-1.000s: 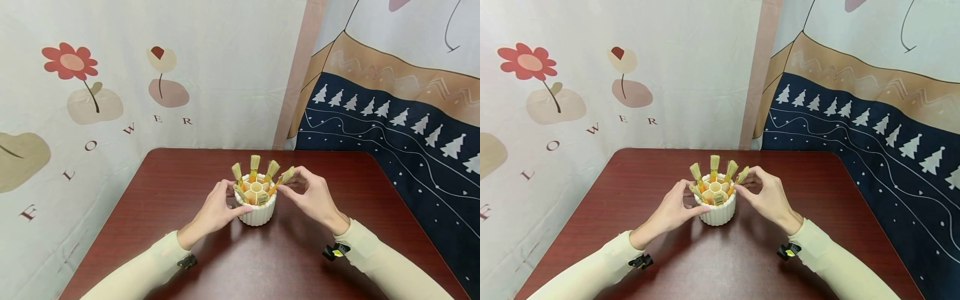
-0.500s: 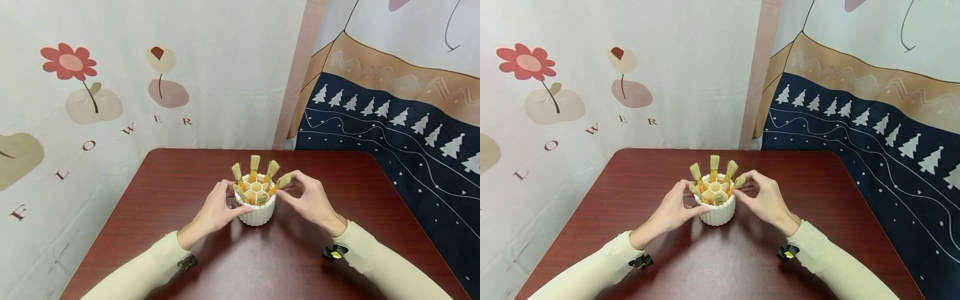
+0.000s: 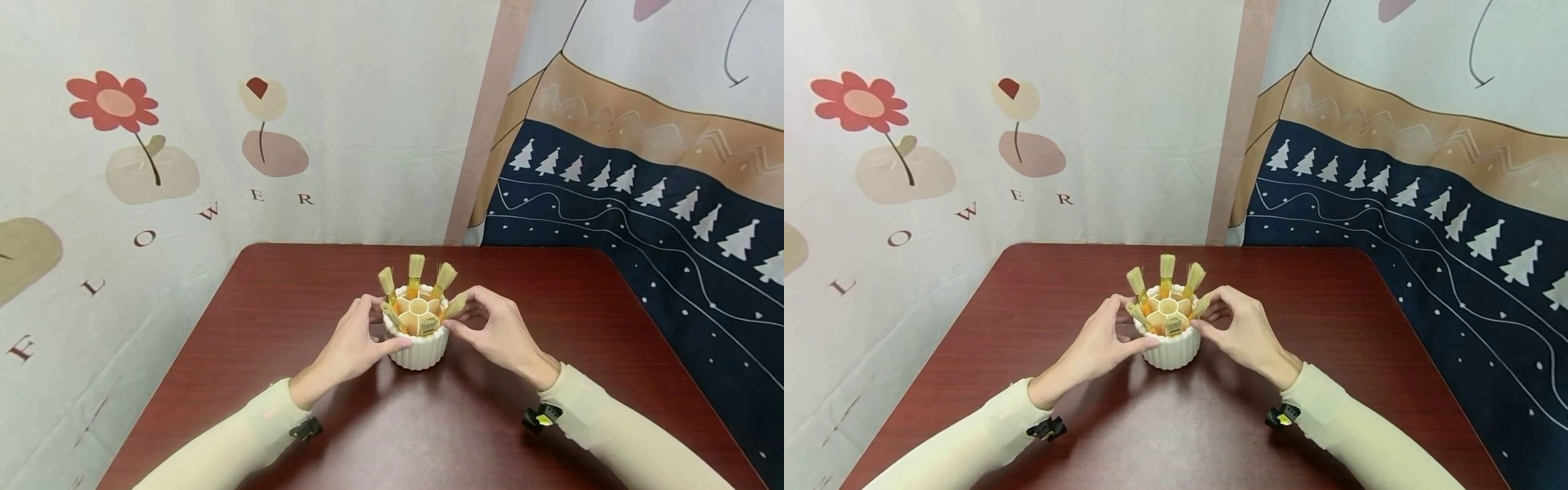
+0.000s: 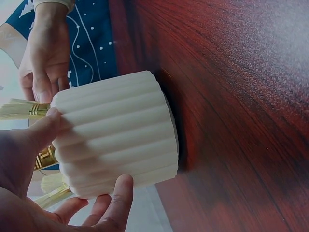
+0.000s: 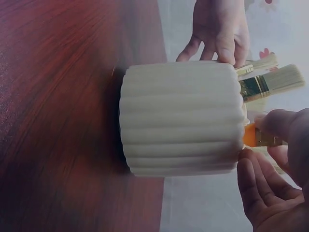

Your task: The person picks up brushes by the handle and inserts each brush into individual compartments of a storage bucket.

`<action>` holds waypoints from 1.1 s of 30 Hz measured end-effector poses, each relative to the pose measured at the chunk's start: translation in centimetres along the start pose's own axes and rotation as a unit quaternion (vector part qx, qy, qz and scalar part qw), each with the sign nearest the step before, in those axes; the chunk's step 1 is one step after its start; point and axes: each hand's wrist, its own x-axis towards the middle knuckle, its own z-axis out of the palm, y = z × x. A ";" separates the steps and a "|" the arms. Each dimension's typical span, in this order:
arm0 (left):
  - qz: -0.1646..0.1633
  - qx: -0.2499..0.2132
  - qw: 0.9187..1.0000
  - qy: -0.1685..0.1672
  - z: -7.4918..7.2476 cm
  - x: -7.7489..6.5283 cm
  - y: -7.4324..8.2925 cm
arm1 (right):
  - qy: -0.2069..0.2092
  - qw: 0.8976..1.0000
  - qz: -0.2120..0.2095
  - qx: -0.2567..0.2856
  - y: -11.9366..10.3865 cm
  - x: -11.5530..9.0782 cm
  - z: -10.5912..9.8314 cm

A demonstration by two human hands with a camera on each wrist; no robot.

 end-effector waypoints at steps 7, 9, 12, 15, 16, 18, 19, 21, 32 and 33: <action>-0.001 0.000 1.000 -0.004 0.1 -0.1 0.1 | -0.002 1.000 0.004 -0.021 0.3 -0.2 0.2; 0.000 -0.001 1.000 -0.004 0.2 -0.1 0.1 | -0.005 1.000 0.006 -0.025 0.4 -0.3 0.1; -0.003 -0.004 1.000 -0.005 0.2 0.0 0.1 | -0.011 0.999 0.012 -0.028 0.6 -0.5 0.0; -0.009 -0.003 1.000 -0.005 0.2 0.0 0.2 | -0.017 0.999 0.019 -0.030 0.7 -0.6 0.0; -0.011 -0.003 1.000 -0.005 0.2 0.1 0.2 | -0.018 0.999 0.021 -0.029 0.7 -0.6 0.0; -0.012 -0.004 1.000 -0.005 0.1 0.1 0.2 | -0.020 0.999 0.021 -0.027 0.7 -0.7 -0.1; -0.012 -0.003 1.000 -0.005 0.1 0.1 0.2 | -0.021 0.999 0.022 -0.027 0.7 -0.8 -0.1; -0.009 -0.004 1.000 -0.005 0.0 0.1 0.2 | -0.020 0.999 0.019 -0.027 0.6 -0.9 -0.2; -0.003 0.008 1.000 -0.002 -0.1 -0.1 0.2 | 0.003 0.998 0.037 -0.057 0.9 -1.9 -1.9; -0.005 0.006 1.000 -0.001 -0.1 0.0 0.2 | 0.006 0.997 0.038 -0.063 1.0 -2.0 -2.1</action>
